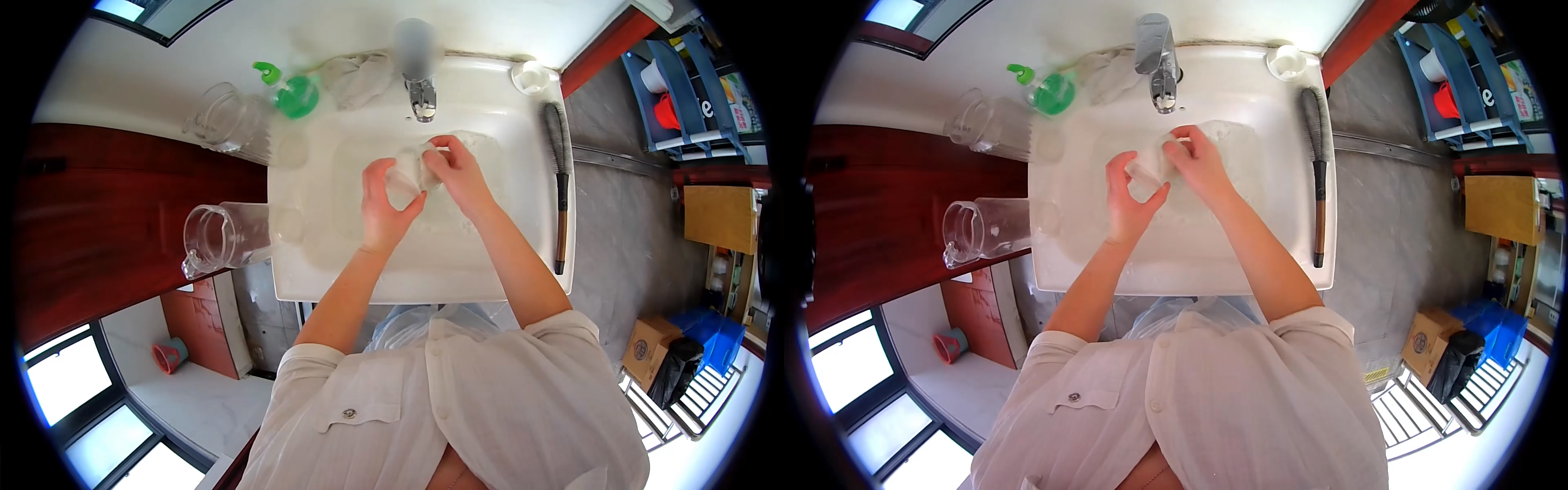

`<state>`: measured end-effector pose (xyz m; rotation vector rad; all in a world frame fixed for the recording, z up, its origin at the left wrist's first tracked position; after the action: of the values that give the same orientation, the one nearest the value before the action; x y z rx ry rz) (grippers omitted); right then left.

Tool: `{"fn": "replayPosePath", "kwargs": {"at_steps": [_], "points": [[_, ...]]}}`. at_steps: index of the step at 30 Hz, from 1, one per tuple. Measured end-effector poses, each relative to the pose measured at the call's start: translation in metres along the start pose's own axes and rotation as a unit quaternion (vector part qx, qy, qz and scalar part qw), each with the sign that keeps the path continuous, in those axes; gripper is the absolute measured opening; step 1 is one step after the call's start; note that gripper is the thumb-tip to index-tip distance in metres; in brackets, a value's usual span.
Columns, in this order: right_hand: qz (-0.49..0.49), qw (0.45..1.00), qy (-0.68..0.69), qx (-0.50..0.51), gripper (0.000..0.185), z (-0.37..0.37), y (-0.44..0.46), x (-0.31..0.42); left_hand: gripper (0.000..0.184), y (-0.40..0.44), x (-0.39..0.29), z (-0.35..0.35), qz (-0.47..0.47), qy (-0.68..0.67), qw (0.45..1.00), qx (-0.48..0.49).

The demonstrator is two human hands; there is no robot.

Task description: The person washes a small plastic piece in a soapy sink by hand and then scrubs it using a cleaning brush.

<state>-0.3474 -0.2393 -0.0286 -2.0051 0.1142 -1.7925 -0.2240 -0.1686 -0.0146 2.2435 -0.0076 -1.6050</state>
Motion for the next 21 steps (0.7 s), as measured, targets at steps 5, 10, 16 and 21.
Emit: {"fn": "replayPosePath", "kwargs": {"at_steps": [5, 10, 16, 21], "points": [[-0.133, 0.965, -0.206, -0.093, 0.023, 0.006, -0.006, 0.010, 0.066, -0.003, 0.011, 0.006, -0.094, -0.087, 0.992, 0.001], [-0.043, 0.996, -0.077, -0.018, 0.022, -0.010, 0.017, -0.009, 0.069, -0.006, 0.020, -0.001, -0.240, -0.299, 0.923, -0.013], [-0.274, 0.930, -0.243, -0.032, 0.023, 0.021, -0.016, 0.007, 0.065, -0.004, 0.019, -0.004, -0.267, -0.214, 0.939, 0.028], [-0.093, 0.958, -0.260, -0.074, 0.023, -0.003, 0.014, -0.004, 0.060, -0.004, 0.008, -0.005, -0.269, -0.299, 0.915, 0.036]]}}
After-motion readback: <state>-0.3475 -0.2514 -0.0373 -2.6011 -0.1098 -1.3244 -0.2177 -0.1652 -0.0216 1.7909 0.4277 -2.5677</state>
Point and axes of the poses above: each hand's wrist, its own y-axis towards the middle knuckle, its own z-axis out of the palm, x = y × z, the point moved 3 cm from there along y, towards the middle knuckle, and after that the axes turned 13 degrees about -y, right-handed, at the moved point
